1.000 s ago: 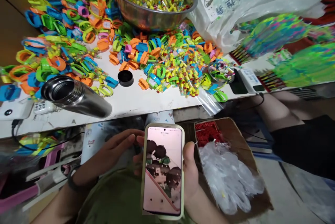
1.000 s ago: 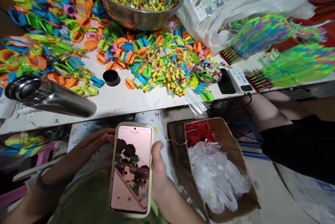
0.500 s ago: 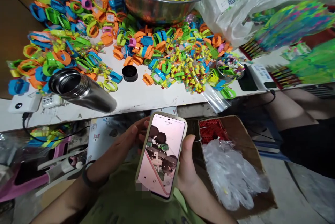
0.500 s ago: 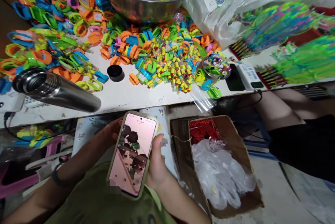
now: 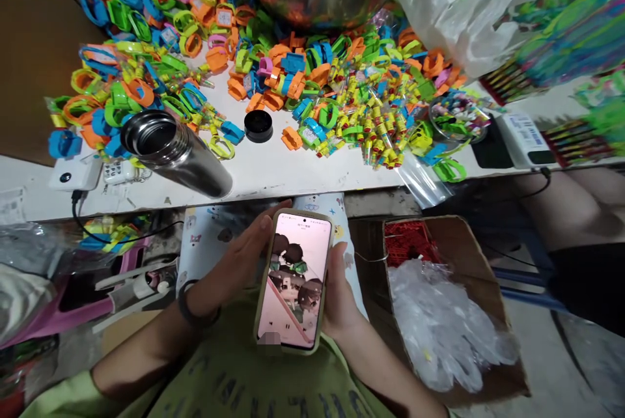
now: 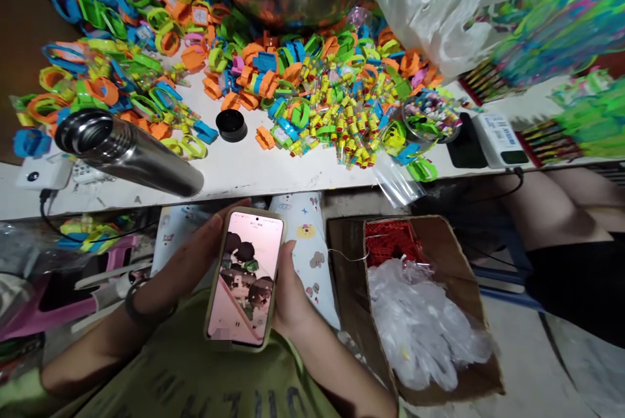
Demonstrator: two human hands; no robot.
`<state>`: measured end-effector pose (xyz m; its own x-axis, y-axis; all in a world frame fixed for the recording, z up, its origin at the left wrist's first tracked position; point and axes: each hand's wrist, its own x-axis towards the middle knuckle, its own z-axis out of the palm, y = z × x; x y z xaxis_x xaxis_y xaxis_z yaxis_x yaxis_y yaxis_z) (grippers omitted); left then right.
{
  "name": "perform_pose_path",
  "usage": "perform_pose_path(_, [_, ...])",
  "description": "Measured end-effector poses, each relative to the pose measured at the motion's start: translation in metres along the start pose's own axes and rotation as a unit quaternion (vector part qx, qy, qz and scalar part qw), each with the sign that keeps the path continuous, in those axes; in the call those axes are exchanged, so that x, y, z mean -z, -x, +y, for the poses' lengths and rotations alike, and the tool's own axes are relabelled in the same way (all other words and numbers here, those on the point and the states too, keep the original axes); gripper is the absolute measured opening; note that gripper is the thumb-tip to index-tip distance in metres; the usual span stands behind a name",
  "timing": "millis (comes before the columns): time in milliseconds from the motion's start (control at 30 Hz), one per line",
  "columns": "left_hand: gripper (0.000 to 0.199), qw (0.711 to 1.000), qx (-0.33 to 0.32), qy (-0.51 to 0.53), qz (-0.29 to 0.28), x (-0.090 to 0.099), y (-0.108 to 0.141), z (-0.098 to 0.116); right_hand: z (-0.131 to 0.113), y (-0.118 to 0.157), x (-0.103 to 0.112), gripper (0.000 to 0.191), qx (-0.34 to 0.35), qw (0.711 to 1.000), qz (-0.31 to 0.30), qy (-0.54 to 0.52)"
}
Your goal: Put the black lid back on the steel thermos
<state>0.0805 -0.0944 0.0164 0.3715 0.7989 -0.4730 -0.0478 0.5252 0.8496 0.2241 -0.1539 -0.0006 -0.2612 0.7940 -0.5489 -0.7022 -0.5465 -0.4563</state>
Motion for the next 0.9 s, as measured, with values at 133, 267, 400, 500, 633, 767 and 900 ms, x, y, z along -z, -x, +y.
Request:
perform_pose_path(133, [0.058,0.989,0.105,0.104,-0.015,-0.002,-0.002,-0.016,0.005,-0.004,-0.001,0.071,-0.041,0.996,0.039,-0.073])
perform_pose_path(267, [0.058,0.978,0.122,0.172,-0.003,-0.006,-0.002,-0.024,0.004,-0.006,-0.003,0.069,-0.040,0.996,0.051,-0.068])
perform_pose_path(400, [0.052,0.991,0.073,0.112,-0.001,-0.007,0.001,-0.023,-0.001,-0.009,-0.005,0.063,-0.020,0.997,0.055,-0.057])
perform_pose_path(500, [0.052,0.994,0.041,0.096,-0.027,-0.008,0.003,-0.024,-0.004,-0.013,-0.003,0.062,0.025,0.996,0.077,-0.047])
perform_pose_path(633, [0.057,0.983,0.051,0.162,-0.070,-0.008,0.005,-0.032,-0.009,-0.018,-0.002,0.061,0.052,0.994,0.084,-0.035])
perform_pose_path(767, [0.074,0.960,0.078,0.231,-0.139,-0.001,0.007,-0.038,-0.017,-0.023,-0.002,0.062,0.051,0.995,0.078,-0.018])
perform_pose_path(900, [0.075,0.955,0.072,0.247,-0.149,0.005,0.007,-0.036,-0.018,-0.027,0.001,0.053,0.082,0.992,0.092,0.026])
